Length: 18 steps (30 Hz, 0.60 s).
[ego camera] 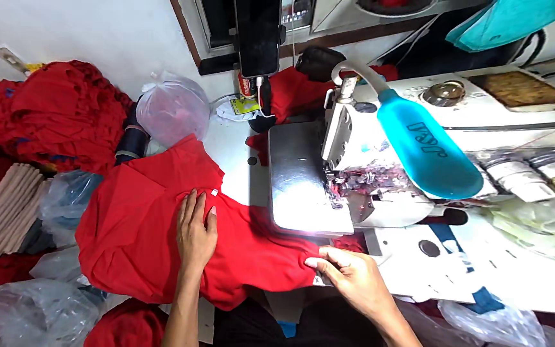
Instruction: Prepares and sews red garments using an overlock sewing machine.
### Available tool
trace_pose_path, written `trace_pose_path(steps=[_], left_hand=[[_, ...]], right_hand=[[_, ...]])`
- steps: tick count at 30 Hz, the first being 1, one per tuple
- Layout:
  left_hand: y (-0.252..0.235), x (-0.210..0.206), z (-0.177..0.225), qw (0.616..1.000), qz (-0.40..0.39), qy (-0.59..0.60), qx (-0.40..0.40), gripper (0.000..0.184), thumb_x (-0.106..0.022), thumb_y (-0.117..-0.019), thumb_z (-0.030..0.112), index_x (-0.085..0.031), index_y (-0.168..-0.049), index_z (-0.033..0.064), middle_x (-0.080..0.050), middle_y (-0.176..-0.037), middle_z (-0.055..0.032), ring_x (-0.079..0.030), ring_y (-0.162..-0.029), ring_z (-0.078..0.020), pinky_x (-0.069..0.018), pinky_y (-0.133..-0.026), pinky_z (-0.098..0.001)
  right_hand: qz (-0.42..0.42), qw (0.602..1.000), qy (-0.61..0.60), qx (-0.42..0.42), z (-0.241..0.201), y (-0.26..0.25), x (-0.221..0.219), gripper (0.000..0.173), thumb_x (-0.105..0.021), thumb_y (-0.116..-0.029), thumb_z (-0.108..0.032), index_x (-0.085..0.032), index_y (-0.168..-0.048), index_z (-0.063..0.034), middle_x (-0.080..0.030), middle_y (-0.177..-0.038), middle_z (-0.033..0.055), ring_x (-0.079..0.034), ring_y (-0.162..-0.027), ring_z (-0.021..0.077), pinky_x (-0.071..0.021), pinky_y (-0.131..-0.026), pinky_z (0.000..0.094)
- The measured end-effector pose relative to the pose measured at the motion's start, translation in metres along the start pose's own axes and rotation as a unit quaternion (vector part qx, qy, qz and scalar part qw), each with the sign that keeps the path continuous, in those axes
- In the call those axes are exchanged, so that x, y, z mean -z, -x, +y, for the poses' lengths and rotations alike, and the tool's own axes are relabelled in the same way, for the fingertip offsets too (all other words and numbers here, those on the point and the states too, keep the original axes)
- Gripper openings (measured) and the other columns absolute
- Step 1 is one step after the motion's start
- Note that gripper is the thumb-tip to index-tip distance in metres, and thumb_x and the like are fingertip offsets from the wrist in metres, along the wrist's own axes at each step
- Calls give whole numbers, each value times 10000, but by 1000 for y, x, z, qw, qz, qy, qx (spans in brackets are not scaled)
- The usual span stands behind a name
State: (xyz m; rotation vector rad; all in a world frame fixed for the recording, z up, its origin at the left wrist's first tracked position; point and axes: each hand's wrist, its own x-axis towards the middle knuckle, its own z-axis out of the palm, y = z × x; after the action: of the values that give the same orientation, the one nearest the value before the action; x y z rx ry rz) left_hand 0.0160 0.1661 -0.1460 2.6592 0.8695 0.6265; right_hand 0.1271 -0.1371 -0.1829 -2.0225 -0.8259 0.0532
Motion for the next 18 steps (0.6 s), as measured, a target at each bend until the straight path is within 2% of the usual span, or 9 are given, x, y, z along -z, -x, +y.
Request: trace_pose_path(steps=[18], left_hand=[[0,2,1,1000,-5,0,-2,486,-493,-1030,381,-635,-1399,99,-502,-1555,-92,-409,-1481,-308,-326,-1203,-540]], right_hand=[[7,1000,1,0,-3,1,0,400,-596,-958,-483,-689,-751,-155,-590,-598,-63,-553,-552,33,-443,-516,261]])
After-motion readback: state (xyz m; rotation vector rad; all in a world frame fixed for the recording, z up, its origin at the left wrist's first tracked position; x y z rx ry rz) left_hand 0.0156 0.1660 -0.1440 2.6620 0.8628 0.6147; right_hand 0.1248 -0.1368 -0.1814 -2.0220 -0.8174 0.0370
